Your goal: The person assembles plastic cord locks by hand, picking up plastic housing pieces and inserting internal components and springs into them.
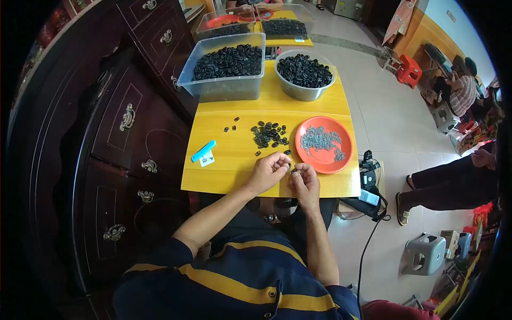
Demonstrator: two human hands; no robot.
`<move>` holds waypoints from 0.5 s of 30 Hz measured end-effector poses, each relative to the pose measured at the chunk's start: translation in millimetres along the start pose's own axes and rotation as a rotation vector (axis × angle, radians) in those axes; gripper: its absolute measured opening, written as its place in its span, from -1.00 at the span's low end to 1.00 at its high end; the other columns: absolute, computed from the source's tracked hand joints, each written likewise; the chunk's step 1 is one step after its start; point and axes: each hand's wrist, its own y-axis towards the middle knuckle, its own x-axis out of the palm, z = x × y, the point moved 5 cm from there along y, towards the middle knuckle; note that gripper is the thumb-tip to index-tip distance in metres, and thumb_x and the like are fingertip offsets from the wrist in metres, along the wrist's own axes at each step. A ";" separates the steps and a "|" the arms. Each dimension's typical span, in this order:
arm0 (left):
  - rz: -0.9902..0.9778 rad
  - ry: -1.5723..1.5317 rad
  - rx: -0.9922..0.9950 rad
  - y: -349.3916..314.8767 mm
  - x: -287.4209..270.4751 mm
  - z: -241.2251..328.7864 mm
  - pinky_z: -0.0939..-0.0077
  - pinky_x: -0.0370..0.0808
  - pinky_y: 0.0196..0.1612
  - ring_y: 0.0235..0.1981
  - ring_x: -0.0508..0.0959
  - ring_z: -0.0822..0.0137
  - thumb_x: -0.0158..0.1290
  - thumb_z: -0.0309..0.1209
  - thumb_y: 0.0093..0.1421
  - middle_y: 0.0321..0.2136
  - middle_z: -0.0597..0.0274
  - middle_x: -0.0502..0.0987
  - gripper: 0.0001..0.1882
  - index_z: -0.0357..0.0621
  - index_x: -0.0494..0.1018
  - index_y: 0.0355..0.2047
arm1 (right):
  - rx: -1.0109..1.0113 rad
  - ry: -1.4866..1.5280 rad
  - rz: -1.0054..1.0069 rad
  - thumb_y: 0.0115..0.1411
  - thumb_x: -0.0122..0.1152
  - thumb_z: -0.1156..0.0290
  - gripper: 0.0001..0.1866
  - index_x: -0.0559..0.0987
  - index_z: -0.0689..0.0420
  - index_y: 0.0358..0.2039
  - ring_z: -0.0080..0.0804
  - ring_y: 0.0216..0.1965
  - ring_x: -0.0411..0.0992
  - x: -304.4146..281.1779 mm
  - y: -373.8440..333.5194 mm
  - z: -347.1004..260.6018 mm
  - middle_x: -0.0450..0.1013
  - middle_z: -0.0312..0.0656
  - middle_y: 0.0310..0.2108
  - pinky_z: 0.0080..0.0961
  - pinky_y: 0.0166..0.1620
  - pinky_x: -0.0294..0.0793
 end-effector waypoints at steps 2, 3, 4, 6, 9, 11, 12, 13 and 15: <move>-0.022 0.004 0.001 0.8 2.7 5.3 0.73 0.47 -0.30 -0.42 0.48 0.66 0.06 -0.58 0.20 -0.41 0.42 0.53 -0.87 -0.22 0.48 -0.22 | -0.029 0.034 0.004 0.28 0.07 0.58 -0.81 0.42 0.18 -0.10 -0.74 -0.41 0.33 1.1 -1.1 -1.8 0.40 -0.39 -0.35 -0.77 -0.37 0.33; -0.021 0.004 0.000 1.8 3.1 6.6 0.73 0.47 -0.30 -0.42 0.48 0.66 0.06 -0.58 0.20 -0.41 0.42 0.53 -0.87 -0.22 0.48 -0.22 | -0.028 0.035 0.004 0.28 0.07 0.58 -0.81 0.42 0.18 -0.10 -0.74 -0.41 0.33 1.7 -0.5 -1.8 0.40 -0.39 -0.35 -0.77 -0.37 0.33; -0.019 0.021 0.014 2.7 3.4 8.4 0.73 0.46 -0.32 -0.42 0.47 0.67 0.06 -0.59 0.20 -0.42 0.42 0.53 -0.87 -0.23 0.48 -0.23 | -0.033 0.047 0.009 0.28 0.07 0.59 -0.82 0.41 0.18 -0.10 -0.74 -0.41 0.33 1.8 0.0 -2.2 0.40 -0.39 -0.36 -0.77 -0.37 0.33; -0.018 0.038 0.026 3.6 3.1 10.8 0.73 0.46 -0.33 -0.43 0.46 0.68 0.06 -0.59 0.20 -0.42 0.42 0.52 -0.88 -0.24 0.48 -0.24 | -0.037 0.061 0.016 0.27 0.08 0.60 -0.82 0.41 0.18 -0.11 -0.75 -0.41 0.33 1.8 0.9 -1.6 0.40 -0.39 -0.37 -0.77 -0.38 0.33; -0.026 0.051 0.044 3.7 2.9 15.3 0.73 0.45 -0.35 -0.46 0.46 0.69 0.06 -0.59 0.19 -0.45 0.43 0.52 -0.90 -0.24 0.48 -0.26 | -0.037 0.053 0.022 0.27 0.09 0.60 -0.83 0.42 0.19 -0.13 -0.76 -0.41 0.33 1.3 1.5 1.0 0.40 -0.40 -0.38 -0.77 -0.38 0.33; -0.030 0.082 0.034 3.5 3.7 18.2 0.73 0.44 -0.38 -0.49 0.45 0.69 0.07 -0.59 0.19 -0.47 0.45 0.51 -0.91 -0.24 0.48 -0.27 | -0.032 0.021 0.014 0.26 0.10 0.60 -0.84 0.43 0.19 -0.14 -0.76 -0.41 0.32 0.8 1.4 2.7 0.40 -0.41 -0.38 -0.77 -0.37 0.34; -0.030 0.083 0.033 3.5 3.3 18.0 0.73 0.44 -0.38 -0.49 0.45 0.69 0.07 -0.59 0.19 -0.47 0.45 0.51 -0.91 -0.24 0.48 -0.27 | -0.031 0.022 0.014 0.26 0.10 0.60 -0.84 0.43 0.19 -0.14 -0.76 -0.41 0.32 0.9 1.4 2.4 0.40 -0.41 -0.38 -0.77 -0.37 0.34; -0.027 0.099 0.038 3.5 2.8 18.0 0.73 0.44 -0.39 -0.50 0.45 0.69 0.07 -0.58 0.19 -0.48 0.45 0.51 -0.91 -0.24 0.48 -0.28 | -0.015 0.014 0.017 0.26 0.11 0.60 -0.84 0.43 0.20 -0.15 -0.76 -0.40 0.33 0.9 1.2 2.3 0.41 -0.41 -0.38 -0.77 -0.36 0.35; -0.025 0.116 0.041 3.6 2.6 17.7 0.73 0.43 -0.40 -0.51 0.44 0.69 0.08 -0.58 0.19 -0.49 0.46 0.51 -0.91 -0.24 0.48 -0.28 | 0.002 0.006 0.021 0.26 0.12 0.60 -0.85 0.44 0.20 -0.16 -0.76 -0.40 0.33 1.1 1.2 3.3 0.41 -0.41 -0.37 -0.77 -0.35 0.35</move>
